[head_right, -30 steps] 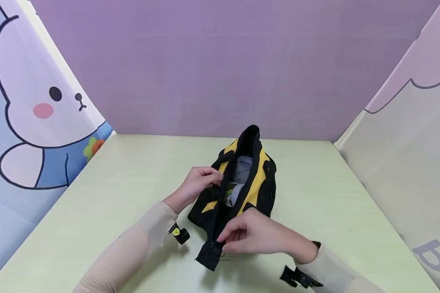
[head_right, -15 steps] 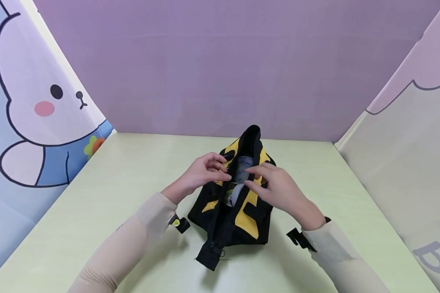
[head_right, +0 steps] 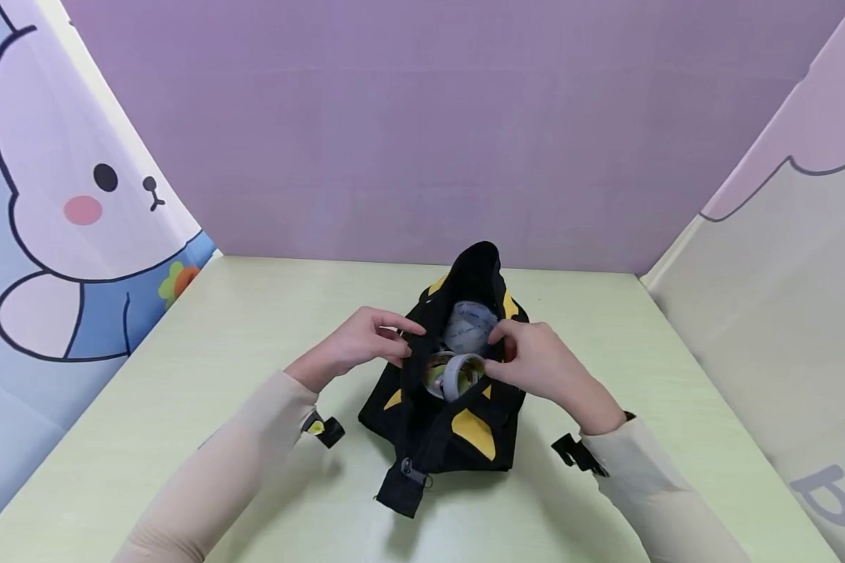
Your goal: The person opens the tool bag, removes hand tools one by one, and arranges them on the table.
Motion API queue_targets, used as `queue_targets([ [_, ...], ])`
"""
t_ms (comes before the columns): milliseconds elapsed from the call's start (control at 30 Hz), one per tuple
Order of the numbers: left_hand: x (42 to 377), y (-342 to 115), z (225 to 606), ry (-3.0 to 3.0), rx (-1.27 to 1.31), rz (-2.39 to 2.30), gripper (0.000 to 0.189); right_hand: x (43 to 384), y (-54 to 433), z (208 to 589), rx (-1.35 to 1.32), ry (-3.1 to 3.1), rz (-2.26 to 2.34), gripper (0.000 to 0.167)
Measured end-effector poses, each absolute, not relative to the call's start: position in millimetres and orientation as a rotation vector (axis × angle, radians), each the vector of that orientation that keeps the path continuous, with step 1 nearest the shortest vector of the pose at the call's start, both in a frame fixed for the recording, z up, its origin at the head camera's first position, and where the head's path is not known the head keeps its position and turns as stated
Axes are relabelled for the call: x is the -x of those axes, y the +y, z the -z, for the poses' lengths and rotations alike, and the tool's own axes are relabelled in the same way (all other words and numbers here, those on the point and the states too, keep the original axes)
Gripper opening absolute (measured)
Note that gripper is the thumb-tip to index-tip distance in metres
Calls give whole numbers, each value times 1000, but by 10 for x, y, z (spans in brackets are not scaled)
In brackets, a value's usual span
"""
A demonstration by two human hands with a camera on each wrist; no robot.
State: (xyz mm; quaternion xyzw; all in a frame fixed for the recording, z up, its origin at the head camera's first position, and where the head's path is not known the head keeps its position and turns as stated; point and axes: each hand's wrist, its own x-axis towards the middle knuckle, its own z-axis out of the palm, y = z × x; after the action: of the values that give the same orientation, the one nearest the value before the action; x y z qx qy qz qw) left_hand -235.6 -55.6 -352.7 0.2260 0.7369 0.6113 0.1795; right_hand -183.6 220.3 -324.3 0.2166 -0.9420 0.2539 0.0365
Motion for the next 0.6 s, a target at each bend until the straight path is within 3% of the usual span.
queue_targets([
  [600, 2356, -922, 3713, 1929, -453, -2035, 46, 1649, 2512, 3295, -521, -2940, -853, 40],
])
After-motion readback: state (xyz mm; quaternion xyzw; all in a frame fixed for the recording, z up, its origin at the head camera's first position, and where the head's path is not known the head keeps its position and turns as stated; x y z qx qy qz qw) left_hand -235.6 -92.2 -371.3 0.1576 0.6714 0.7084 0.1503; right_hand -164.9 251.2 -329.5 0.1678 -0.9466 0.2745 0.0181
